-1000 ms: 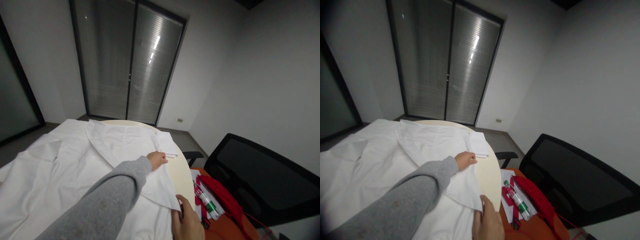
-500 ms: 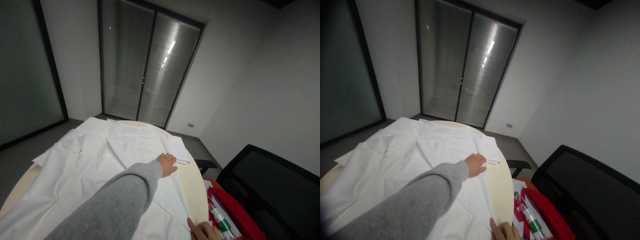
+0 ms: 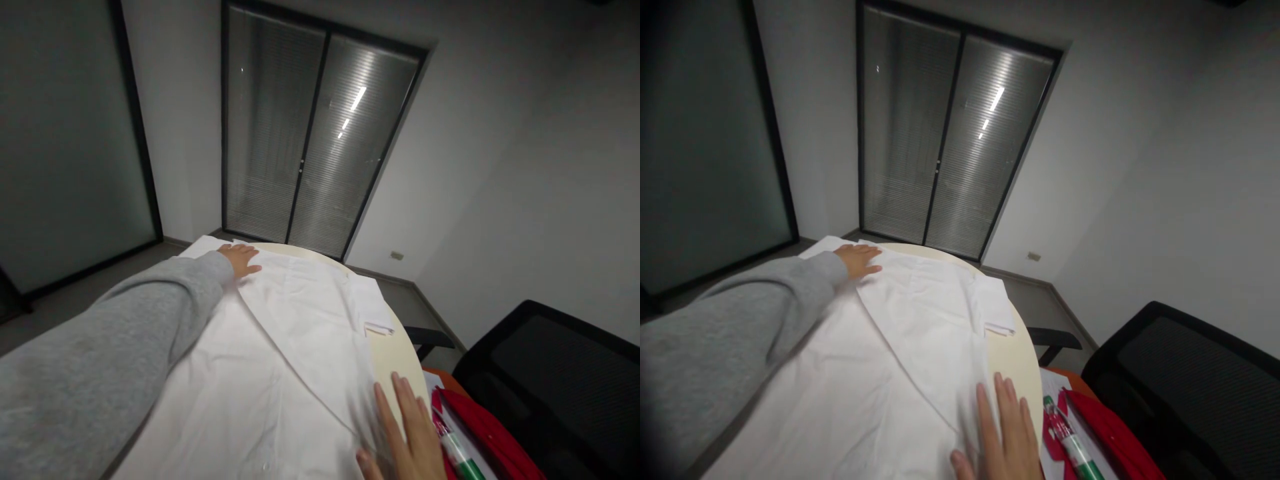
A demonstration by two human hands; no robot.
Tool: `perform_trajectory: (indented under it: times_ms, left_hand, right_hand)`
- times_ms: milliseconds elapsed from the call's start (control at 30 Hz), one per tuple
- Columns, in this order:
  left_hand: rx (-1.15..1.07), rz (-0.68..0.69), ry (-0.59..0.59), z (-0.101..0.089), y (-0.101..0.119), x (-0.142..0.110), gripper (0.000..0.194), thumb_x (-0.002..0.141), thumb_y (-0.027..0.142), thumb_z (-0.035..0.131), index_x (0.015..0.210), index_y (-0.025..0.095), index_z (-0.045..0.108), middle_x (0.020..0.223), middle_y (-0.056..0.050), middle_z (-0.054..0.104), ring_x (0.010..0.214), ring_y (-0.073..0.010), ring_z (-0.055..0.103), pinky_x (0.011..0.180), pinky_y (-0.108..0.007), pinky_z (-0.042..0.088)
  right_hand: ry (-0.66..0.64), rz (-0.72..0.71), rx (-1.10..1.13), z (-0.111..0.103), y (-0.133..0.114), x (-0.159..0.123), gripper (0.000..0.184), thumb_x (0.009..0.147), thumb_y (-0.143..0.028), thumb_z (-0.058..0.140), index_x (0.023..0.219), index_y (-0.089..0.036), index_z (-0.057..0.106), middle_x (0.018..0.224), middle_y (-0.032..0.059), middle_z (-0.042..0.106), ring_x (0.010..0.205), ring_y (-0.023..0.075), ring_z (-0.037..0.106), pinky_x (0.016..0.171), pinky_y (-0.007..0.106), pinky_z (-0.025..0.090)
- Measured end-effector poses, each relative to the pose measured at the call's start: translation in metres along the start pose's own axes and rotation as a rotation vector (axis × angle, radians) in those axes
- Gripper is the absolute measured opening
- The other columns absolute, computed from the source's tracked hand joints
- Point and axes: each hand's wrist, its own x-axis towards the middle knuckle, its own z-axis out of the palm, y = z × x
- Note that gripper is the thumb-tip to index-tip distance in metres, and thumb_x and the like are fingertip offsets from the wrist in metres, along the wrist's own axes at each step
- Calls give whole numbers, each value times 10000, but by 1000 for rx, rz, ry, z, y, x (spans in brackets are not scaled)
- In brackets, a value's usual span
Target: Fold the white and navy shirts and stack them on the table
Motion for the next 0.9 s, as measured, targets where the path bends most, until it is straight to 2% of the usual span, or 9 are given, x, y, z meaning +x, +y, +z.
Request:
perform_trajectory:
  times_ms: [67,133,300,433,533,633,700,767,900]
  left_hand:
    - [23,-7,-37,9,-18,-12,649,1003,591,445,1569,272,448,1683,-95,361,1542,-318,308,1229,-577,152]
    - [44,-10,-70,19,-27,-21,650,996,618,447,1552,284,486,1687,-78,351,1557,-311,284,1236,-574,142]
    - [62,-11,-87,33,-34,-20,642,1031,639,338,1576,320,455,1717,-31,271,1589,-285,211,1248,-577,128]
    - [70,-7,-67,21,-31,-21,654,1013,577,453,1590,272,437,1714,-63,277,1591,-317,201,1250,-587,125]
    - [144,52,55,4,-11,-46,701,967,494,582,1596,228,424,1723,-94,242,1595,-354,160,1248,-600,110]
    - [116,269,127,-5,30,-88,659,1026,563,477,1601,249,402,1718,-70,267,1593,-303,195,1258,-523,161]
    - [51,450,82,0,57,-114,665,1040,624,416,1602,269,393,1707,-53,303,1589,-271,219,1266,-478,173]
    - [9,549,-4,12,75,-131,674,1032,635,439,1586,251,417,1677,-78,368,1562,-275,299,1264,-482,193]
    - [12,510,-117,39,79,-143,617,1010,560,538,1515,205,508,1584,-142,506,1451,-306,488,1205,-513,313]
  right_hand:
    - [-102,-132,19,7,-6,18,842,945,-468,628,1656,-217,255,1657,161,367,1483,429,414,1098,630,476]
    - [-178,-218,16,19,-7,25,841,981,-476,581,1673,-226,172,1626,153,412,1451,399,473,1056,610,522]
    - [-205,-224,-45,37,1,10,808,1010,-515,521,1674,-249,145,1607,131,426,1422,401,507,1009,616,562]
    - [-183,-199,-74,40,4,1,790,994,-528,533,1666,-284,198,1626,100,408,1444,433,467,1017,634,553]
    - [-174,-187,-82,44,4,1,782,971,-541,558,1654,-325,242,1643,83,389,1452,484,431,1016,692,527]
    - [-176,-184,-70,44,2,3,775,961,-548,571,1645,-359,259,1654,80,374,1461,506,403,1022,721,508]
    - [-187,-183,-60,41,0,5,769,964,-545,571,1644,-360,262,1655,85,370,1467,509,389,1032,723,505]
    - [-193,-185,-53,37,-1,7,764,968,-546,573,1643,-349,275,1650,95,375,1457,517,394,1024,716,520]
    - [-191,-170,-37,36,-2,6,757,967,-542,585,1638,-348,292,1640,97,387,1423,528,430,1000,703,551]
